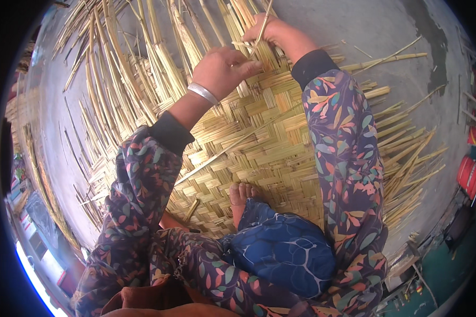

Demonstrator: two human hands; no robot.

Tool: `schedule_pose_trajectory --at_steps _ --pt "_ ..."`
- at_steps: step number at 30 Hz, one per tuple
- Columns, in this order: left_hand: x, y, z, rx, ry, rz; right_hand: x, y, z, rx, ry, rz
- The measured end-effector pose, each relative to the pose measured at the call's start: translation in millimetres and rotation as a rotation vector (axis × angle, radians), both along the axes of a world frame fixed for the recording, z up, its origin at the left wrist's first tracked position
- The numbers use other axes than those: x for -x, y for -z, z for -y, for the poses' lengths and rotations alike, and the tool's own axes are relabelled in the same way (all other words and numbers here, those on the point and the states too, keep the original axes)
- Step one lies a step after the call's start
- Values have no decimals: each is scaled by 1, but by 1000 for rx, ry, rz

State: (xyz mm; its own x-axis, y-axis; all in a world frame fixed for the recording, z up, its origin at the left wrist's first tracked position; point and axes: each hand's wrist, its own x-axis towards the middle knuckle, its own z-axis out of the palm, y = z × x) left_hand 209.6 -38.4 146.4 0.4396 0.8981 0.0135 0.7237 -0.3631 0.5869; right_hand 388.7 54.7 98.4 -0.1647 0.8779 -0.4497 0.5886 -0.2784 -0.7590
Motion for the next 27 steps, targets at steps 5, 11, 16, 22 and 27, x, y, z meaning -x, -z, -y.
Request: schedule_pose_trajectory --at_steps 5,11,16,22,27 --pt "1 7 -2 104 -147 100 6 6 5 -53 83 24" --pt "10 35 -15 292 -508 423 1 -9 21 92 117 -341" --pt "1 42 -29 405 -469 355 -11 -15 28 85 82 -432" --pt "-7 45 -41 336 -84 132 -14 -28 38 29 163 -537" --pt "-12 52 -51 524 -49 154 -39 -24 51 -28 310 -364"
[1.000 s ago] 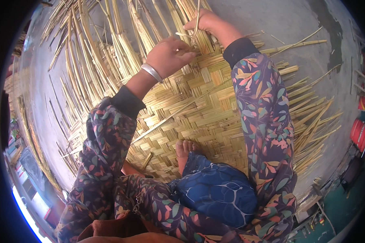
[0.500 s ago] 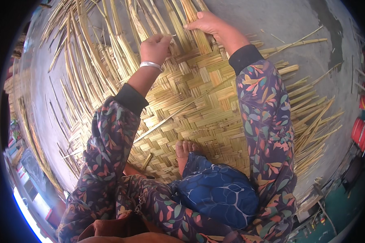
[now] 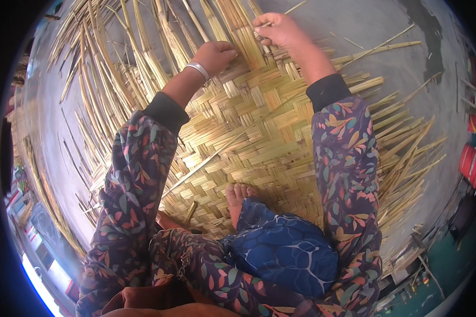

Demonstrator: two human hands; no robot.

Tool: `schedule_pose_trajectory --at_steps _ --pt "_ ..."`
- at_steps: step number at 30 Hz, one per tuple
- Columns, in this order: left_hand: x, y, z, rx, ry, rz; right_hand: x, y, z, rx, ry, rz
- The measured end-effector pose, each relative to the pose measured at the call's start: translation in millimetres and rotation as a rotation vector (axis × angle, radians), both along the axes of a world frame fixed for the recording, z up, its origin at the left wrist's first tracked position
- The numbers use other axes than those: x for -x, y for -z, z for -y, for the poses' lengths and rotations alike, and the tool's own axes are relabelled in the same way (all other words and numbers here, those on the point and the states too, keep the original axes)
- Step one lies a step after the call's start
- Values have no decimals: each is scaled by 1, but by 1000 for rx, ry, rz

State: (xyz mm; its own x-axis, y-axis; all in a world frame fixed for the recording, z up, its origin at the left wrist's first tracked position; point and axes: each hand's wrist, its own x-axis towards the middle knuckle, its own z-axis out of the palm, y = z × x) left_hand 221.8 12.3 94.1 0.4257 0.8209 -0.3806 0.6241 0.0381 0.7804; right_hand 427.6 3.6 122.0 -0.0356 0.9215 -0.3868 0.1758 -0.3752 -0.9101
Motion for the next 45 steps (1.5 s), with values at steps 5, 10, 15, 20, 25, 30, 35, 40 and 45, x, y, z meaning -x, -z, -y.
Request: schedule_pose_trajectory --at_steps 5,10,15,20,25,30,35,40,45 --pt "-1 7 -1 -23 90 -101 -5 8 22 4 87 208" --pt "-5 7 8 -128 129 -157 -9 12 45 -36 108 280" --pt "-7 5 33 -327 1 -151 -13 24 45 -25 157 296" --pt "-18 -2 52 -644 -250 68 -14 27 49 -31 218 94" --pt "-56 -10 36 -506 59 71 -13 26 52 -128 258 116" --pt "-70 -7 11 -348 167 -42 -13 23 55 -184 312 147" --pt "-79 -7 -4 -100 100 -17 -22 25 58 -258 348 187" --pt "-77 -6 -1 -63 -31 49 -30 12 53 -235 414 43" --pt "-79 -1 9 -115 -265 146 -40 16 29 -346 141 516"
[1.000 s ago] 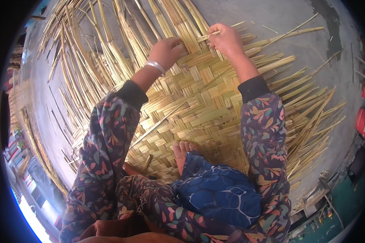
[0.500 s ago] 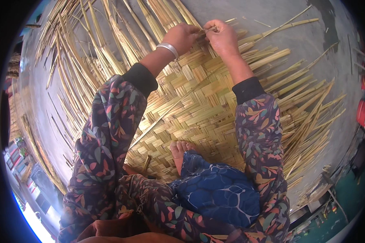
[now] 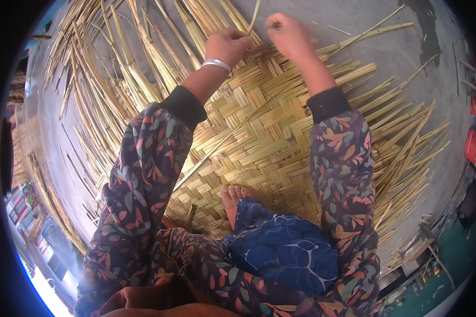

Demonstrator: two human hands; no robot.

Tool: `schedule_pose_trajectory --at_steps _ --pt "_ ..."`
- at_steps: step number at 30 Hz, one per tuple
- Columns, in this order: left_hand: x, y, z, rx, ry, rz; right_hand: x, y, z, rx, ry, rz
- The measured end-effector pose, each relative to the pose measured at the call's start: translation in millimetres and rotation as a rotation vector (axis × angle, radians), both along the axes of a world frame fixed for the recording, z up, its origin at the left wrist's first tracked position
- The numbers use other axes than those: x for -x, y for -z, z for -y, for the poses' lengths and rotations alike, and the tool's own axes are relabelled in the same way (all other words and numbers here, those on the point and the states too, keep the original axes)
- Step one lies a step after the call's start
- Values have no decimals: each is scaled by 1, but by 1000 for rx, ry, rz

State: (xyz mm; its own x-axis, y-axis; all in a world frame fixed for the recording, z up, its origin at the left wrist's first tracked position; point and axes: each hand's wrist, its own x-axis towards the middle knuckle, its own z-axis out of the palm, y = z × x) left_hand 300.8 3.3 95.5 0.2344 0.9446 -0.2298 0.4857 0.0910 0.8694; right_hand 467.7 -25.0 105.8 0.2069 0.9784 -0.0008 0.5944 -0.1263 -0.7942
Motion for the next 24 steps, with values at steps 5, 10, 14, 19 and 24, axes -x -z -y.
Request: schedule_pose_trajectory --at_steps 5,10,14,19,24 --pt "6 -18 11 89 -111 176 26 -21 -23 197 -188 560" --pt "7 -32 17 212 -166 297 32 -20 -38 343 -273 639" --pt "7 -27 13 255 -152 349 19 -7 -50 543 -335 387" --pt "4 -21 11 321 -217 394 6 13 -34 321 -271 -114" --pt "6 -8 0 324 -173 330 9 8 -20 243 -254 -438"
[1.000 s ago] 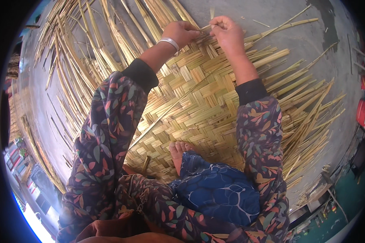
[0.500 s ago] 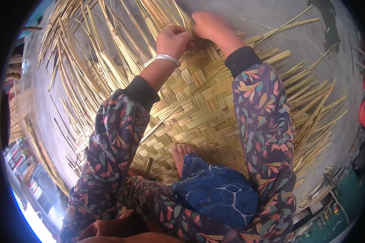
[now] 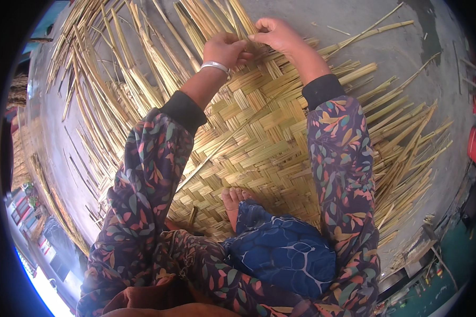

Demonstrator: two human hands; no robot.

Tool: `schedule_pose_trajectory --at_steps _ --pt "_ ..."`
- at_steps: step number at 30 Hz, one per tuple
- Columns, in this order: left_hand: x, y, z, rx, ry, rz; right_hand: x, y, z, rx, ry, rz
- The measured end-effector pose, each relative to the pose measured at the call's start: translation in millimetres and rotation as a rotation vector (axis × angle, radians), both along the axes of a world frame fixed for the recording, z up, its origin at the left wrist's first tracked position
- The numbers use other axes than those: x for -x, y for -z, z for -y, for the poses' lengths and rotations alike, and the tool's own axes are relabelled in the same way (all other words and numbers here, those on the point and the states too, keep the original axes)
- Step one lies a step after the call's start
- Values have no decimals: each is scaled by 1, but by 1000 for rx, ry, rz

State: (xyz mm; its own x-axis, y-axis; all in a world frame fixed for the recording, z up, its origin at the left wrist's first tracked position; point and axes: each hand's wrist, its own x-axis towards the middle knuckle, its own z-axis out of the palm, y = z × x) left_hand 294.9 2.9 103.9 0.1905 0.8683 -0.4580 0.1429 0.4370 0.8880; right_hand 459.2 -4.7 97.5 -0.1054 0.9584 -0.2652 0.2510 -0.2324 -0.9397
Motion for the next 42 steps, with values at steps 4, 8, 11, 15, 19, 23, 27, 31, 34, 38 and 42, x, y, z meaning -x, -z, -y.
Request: schedule_pose_trajectory --at_steps 4,8,11,15,19,23,27,31,34,38,42 --pt "-4 -5 -8 -15 180 -97 -9 1 6 9 9 -90" --pt "-6 9 -20 -479 361 -431 -12 -2 6 91 0 -195" --pt "-6 9 -29 -628 503 -523 -15 -6 10 122 14 -217" --pt "3 -2 -54 -183 700 -224 -16 -11 13 60 -17 -230" --pt "8 -12 -55 -115 730 -192 -15 -17 15 56 -32 -218" --pt "0 -12 -47 -258 712 -334 -18 -8 13 23 -8 -218" --pt "-7 0 -44 -560 665 -504 -22 -2 13 -5 22 -184" --pt "-3 -1 -44 -569 649 -506 -22 -6 11 36 2 -212" --pt "-2 0 -44 -528 643 -487 -23 -4 6 77 -26 -227" --pt "0 6 -42 -526 599 -476 -24 -7 4 107 -42 -186" --pt "8 15 -30 -570 398 -351 -26 5 3 -63 -76 159"
